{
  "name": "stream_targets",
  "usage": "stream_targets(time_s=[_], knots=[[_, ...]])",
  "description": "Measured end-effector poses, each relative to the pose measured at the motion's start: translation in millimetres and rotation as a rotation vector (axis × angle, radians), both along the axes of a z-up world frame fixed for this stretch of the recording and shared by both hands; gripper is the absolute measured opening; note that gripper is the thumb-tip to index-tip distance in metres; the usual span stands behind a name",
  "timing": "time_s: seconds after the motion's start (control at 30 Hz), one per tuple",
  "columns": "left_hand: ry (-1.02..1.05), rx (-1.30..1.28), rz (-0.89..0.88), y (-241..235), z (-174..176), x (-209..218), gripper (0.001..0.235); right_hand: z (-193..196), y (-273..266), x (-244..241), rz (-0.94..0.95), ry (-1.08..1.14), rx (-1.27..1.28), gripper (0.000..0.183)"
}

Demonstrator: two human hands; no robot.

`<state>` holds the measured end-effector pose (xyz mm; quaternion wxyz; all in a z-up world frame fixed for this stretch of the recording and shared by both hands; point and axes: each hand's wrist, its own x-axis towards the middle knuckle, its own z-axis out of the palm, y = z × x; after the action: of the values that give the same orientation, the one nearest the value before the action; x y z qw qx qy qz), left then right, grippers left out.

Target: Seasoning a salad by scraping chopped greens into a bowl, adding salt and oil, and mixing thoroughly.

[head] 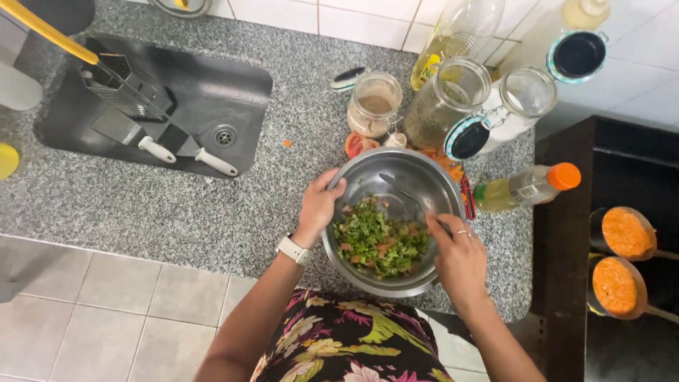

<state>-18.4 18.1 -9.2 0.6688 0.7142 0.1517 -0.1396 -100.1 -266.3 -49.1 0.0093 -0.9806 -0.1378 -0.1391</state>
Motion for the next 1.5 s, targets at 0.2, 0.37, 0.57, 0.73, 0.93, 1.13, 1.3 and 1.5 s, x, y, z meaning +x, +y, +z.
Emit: stream_targets(time_s=[0.2, 0.37, 0.57, 0.73, 0.93, 1.13, 1.3, 1.5], knots=[[0.044, 0.012, 0.023, 0.6, 6.5, -7.5, 0.042, 10.8, 3.2, 0.7, -0.123, 0.227, 0.32, 0.047], [-0.004, 0.024, 0.047, 4.4, -29.9, 0.7, 0.044, -11.5, -3.9, 9.4, -0.087, 0.296, 0.51, 0.036], [-0.063, 0.365, -0.049, 4.7, -18.8, 1.2, 0.047, -17.3, 2.4, 7.0, -0.099, 0.339, 0.483, 0.032], [-0.432, 0.59, 0.04, 12.7, -39.8, -9.5, 0.045, 20.6, 37.6, 2.6, -0.075, 0.267, 0.309, 0.029], [-0.431, 0.325, 0.164, 51.4, -24.1, -26.3, 0.022, 37.7, 93.0, 11.4, 0.011, 0.295, 0.611, 0.038], [-0.523, 0.482, 0.058, 130.5, -35.1, -21.0, 0.028, 57.9, 199.7, 38.5, 0.32, 0.338, 0.613, 0.043], [-0.352, 0.413, 0.031, 235.2, -34.4, -1.0, 0.033, 38.4, 304.8, 71.0, 0.485, 0.283, 0.733, 0.052], [-0.254, 0.143, 0.136, 341.2, -41.7, 51.4, 0.033, 22.4, 443.3, 123.4, 0.359, 0.497, 0.851, 0.028]])
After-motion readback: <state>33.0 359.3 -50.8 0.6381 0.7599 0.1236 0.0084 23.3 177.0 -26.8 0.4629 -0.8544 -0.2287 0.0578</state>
